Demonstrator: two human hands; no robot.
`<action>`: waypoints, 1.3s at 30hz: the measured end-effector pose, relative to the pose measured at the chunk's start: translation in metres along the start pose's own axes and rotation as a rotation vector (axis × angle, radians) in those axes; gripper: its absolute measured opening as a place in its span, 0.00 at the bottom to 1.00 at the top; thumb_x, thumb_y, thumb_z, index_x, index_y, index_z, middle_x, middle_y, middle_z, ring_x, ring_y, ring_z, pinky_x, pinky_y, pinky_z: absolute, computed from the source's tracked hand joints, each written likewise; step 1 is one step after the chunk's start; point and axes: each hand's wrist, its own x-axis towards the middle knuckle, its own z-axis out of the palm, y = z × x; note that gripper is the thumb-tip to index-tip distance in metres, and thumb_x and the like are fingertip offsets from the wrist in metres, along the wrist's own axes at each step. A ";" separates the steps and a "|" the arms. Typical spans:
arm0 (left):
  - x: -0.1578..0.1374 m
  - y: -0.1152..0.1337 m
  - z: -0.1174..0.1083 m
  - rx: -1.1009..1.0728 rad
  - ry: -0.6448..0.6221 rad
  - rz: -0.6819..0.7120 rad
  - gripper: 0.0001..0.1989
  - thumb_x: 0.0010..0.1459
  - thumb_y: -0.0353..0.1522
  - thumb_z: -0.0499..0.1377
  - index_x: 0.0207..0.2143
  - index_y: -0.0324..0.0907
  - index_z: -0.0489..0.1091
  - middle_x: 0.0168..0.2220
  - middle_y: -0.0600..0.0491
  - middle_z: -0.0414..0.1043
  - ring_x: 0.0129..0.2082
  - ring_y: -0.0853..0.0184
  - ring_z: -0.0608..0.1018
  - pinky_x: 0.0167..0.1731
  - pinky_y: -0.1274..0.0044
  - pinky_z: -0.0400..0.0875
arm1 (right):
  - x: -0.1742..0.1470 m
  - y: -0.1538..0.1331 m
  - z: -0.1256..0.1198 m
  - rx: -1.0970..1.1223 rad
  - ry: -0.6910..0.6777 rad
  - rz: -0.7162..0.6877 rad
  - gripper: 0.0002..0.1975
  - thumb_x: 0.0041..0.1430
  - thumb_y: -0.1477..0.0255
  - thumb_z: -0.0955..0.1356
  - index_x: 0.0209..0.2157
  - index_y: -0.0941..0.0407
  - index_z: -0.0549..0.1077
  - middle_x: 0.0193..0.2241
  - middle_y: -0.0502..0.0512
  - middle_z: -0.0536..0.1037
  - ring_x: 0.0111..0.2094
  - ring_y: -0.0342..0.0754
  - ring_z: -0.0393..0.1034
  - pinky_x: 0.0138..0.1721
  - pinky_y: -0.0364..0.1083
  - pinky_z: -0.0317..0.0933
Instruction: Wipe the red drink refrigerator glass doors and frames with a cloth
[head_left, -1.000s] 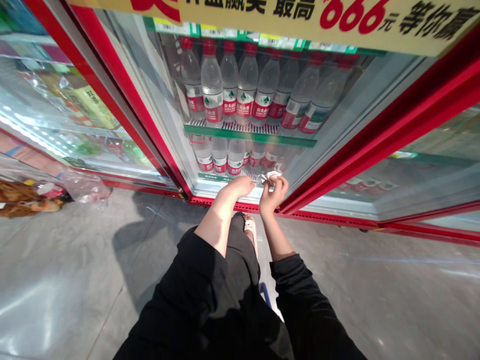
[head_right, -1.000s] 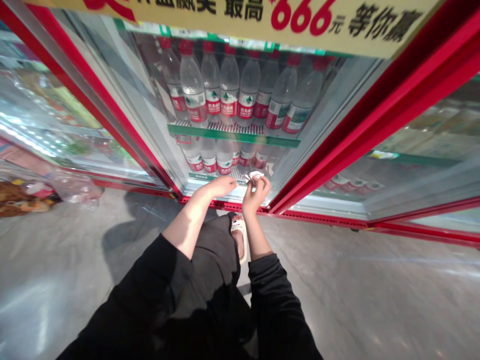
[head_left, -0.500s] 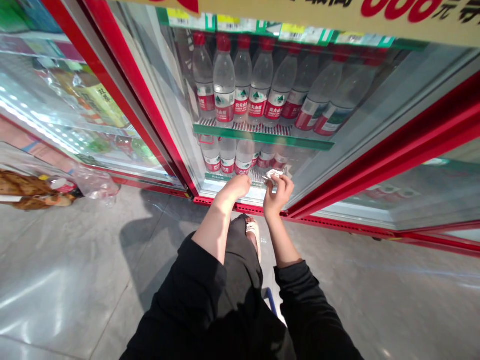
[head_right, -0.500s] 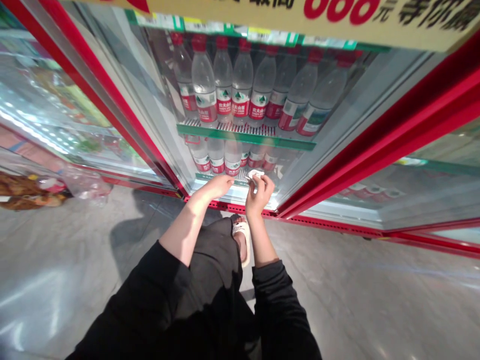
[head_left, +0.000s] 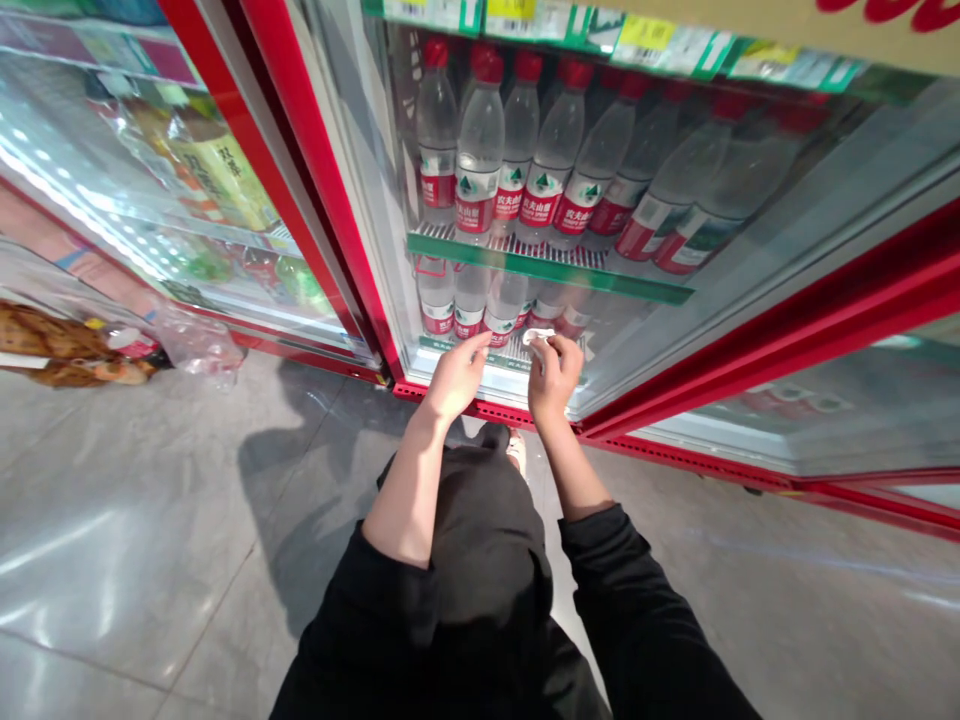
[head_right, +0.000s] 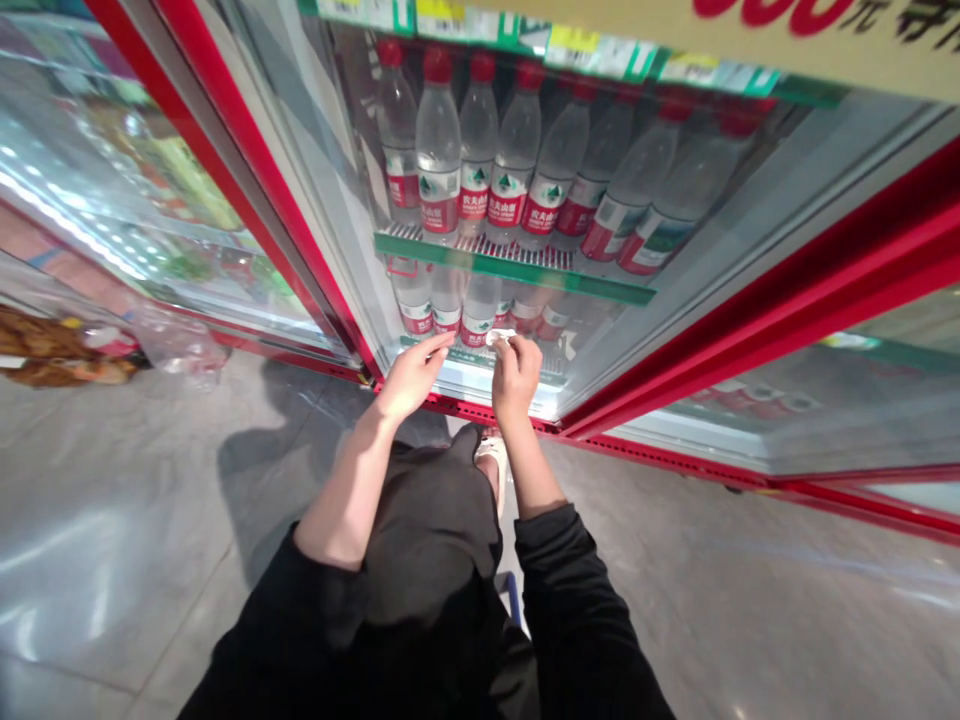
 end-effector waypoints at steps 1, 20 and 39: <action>0.001 0.001 0.002 -0.013 0.028 0.009 0.23 0.76 0.28 0.52 0.69 0.39 0.72 0.69 0.47 0.74 0.71 0.65 0.74 0.72 0.77 0.65 | 0.004 -0.005 0.003 0.003 -0.053 -0.020 0.14 0.73 0.68 0.65 0.46 0.49 0.84 0.52 0.61 0.80 0.59 0.57 0.71 0.68 0.60 0.63; 0.018 -0.041 0.012 -0.108 0.366 -0.030 0.19 0.73 0.24 0.53 0.57 0.39 0.81 0.59 0.45 0.84 0.62 0.62 0.83 0.67 0.71 0.73 | 0.056 -0.029 -0.003 -0.073 -0.661 -0.789 0.18 0.79 0.76 0.61 0.56 0.53 0.80 0.59 0.59 0.83 0.63 0.51 0.75 0.64 0.54 0.71; 0.018 -0.066 0.018 -0.216 0.689 -0.178 0.21 0.68 0.20 0.56 0.54 0.41 0.83 0.56 0.46 0.85 0.60 0.60 0.84 0.67 0.69 0.74 | 0.070 -0.039 0.014 -0.395 -0.670 -1.500 0.14 0.74 0.83 0.64 0.52 0.63 0.81 0.55 0.67 0.84 0.61 0.53 0.76 0.59 0.53 0.71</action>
